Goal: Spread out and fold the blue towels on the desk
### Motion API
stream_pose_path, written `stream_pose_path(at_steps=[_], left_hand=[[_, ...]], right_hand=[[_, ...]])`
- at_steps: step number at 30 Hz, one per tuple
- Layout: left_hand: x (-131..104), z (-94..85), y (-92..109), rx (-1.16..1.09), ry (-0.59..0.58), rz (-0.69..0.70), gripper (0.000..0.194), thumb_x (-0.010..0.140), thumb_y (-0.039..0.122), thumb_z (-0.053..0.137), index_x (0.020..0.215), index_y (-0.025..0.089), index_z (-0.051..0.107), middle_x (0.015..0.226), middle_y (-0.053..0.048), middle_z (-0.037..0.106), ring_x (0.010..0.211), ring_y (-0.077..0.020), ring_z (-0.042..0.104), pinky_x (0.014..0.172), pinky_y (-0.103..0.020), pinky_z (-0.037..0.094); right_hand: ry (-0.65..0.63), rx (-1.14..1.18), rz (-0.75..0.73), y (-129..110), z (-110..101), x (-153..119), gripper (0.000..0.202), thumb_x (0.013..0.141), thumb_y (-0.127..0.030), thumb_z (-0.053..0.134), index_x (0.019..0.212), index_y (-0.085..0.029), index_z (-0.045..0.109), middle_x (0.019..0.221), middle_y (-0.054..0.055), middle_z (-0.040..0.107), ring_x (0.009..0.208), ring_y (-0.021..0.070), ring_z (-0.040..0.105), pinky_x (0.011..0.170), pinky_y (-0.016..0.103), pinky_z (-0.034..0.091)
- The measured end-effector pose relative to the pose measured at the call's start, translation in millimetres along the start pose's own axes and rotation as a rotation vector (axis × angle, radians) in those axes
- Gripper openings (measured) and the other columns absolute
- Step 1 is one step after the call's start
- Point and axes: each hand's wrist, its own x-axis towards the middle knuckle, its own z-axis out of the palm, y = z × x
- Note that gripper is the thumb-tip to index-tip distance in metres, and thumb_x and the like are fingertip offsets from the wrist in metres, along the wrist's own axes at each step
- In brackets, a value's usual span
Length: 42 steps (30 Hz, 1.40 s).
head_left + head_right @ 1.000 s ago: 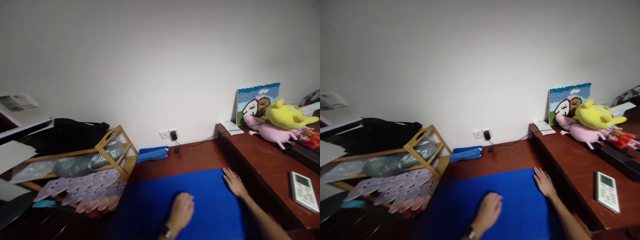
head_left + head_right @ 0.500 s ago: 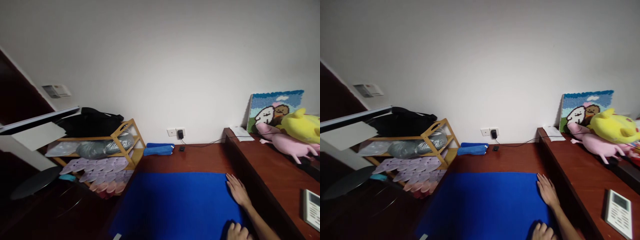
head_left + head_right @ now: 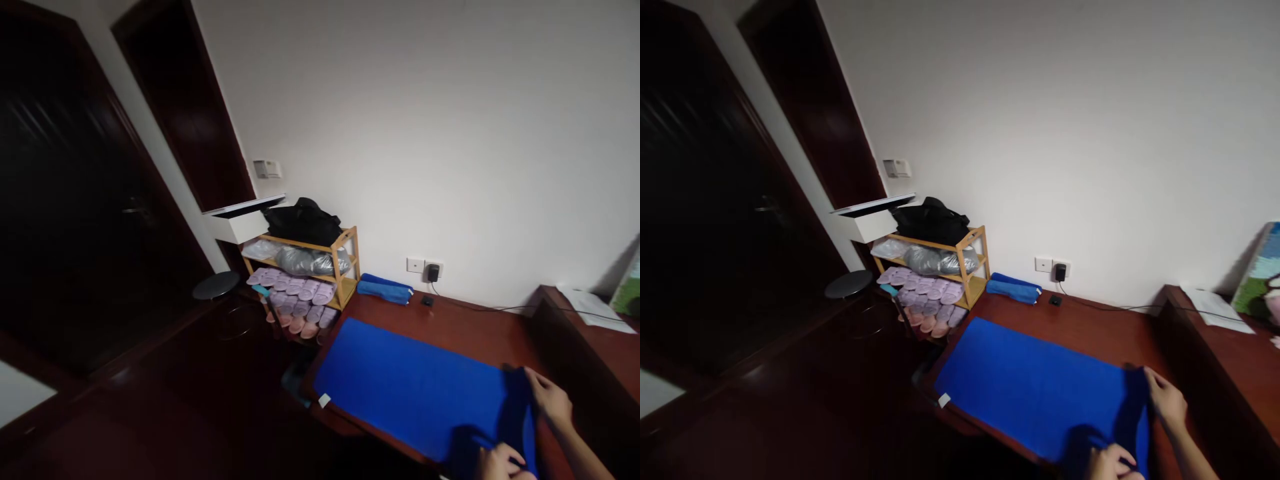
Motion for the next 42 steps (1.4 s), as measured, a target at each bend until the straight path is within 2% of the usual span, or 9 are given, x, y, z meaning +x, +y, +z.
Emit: stream_pose_path(at_steps=[4,8,15,19,24,28,32,36,42], left_hand=[[-15,-66.0,29,-0.011,0.084,-0.058,0.044,0.073,0.063,0.075,0.091,0.024,0.077,0.075,-0.012,0.078,0.071,-0.0289,0.078,0.066,-0.038,0.058],[-41,-158.6,48,-0.088,0.211,0.015,0.048,0.077,0.064,0.074,0.092,0.019,0.071,0.073,-0.008,0.076,0.069,-0.0257,0.078,0.062,-0.031,0.058],[-99,-333.7,44,-0.032,0.51,0.011,0.054,0.079,0.072,0.067,0.092,0.02,0.065,0.071,-0.004,0.074,0.066,-0.0244,0.077,0.06,-0.03,0.059],[-111,-401.6,14,0.15,0.671,-0.064,0.042,0.089,0.062,0.058,0.093,0.02,0.065,0.073,-0.005,0.076,0.063,-0.0228,0.076,0.059,-0.028,0.056],[-109,-431.1,-20,0.53,0.697,-0.282,0.016,0.096,0.024,0.054,0.094,0.02,0.07,0.09,-0.007,0.079,0.085,-0.0203,0.077,0.073,-0.024,0.052],[-112,-440.3,-19,0.75,0.666,-0.327,0.02,0.099,0.021,0.051,0.099,0.024,0.071,0.1,-0.004,0.077,0.093,-0.018,0.074,0.079,-0.023,0.048],[-114,-444.8,-14,0.778,0.647,-0.347,0.024,0.099,0.017,0.048,0.1,0.023,0.071,0.112,-0.005,0.07,0.099,-0.0171,0.071,0.084,-0.023,0.047],[-113,-444.6,-16,0.776,0.609,-0.351,0.031,0.099,0.015,0.041,0.107,0.023,0.07,0.117,-0.006,0.068,0.102,-0.0175,0.07,0.086,-0.025,0.047],[-111,-449.4,-25,0.714,0.587,-0.357,0.032,0.098,0.019,0.046,0.122,0.021,0.067,0.118,-0.008,0.073,0.11,-0.0213,0.069,0.093,-0.029,0.047]], right_hand=[[0.051,-0.009,-0.142,-110,14,-27,0.068,0.071,-0.06,0.048,0.113,-0.017,0.079,0.098,0.016,0.08,0.092,0.037,0.074,0.079,0.046,0.057],[-0.023,-0.009,-0.355,-211,58,-51,0.059,0.08,-0.045,0.041,0.116,-0.016,0.076,0.098,0.013,0.08,0.092,0.0308,0.074,0.082,0.042,0.056],[-0.309,-0.023,-0.704,-350,189,-92,0.04,0.088,-0.036,0.044,0.106,-0.025,0.078,0.112,0.003,0.078,0.104,0.023,0.071,0.095,0.036,0.054],[-0.466,-0.117,-0.849,-405,263,-125,0.035,0.088,-0.025,0.049,0.105,-0.022,0.078,0.114,0.005,0.077,0.108,0.0208,0.069,0.098,0.03,0.05],[-0.602,-0.307,-0.937,-422,327,-150,0.032,0.082,-0.012,0.054,0.099,-0.021,0.079,0.11,0.006,0.077,0.111,0.0212,0.068,0.1,0.028,0.046],[-0.621,-0.438,-0.948,-418,354,-151,0.037,0.087,-0.012,0.051,0.11,-0.026,0.077,0.119,0.005,0.074,0.117,0.0223,0.063,0.103,0.033,0.043],[-0.592,-0.513,-0.929,-412,371,-149,0.039,0.091,-0.018,0.05,0.12,-0.031,0.072,0.132,0.006,0.068,0.126,0.0277,0.056,0.105,0.042,0.04],[-0.569,-0.507,-0.891,-405,382,-146,0.042,0.091,-0.022,0.053,0.131,-0.028,0.066,0.145,0.009,0.058,0.129,0.0278,0.053,0.106,0.041,0.04],[-0.572,-0.393,-0.85,-400,384,-142,0.024,0.09,-0.028,0.058,0.11,-0.024,0.072,0.124,0.011,0.07,0.117,0.0255,0.062,0.098,0.035,0.045]])
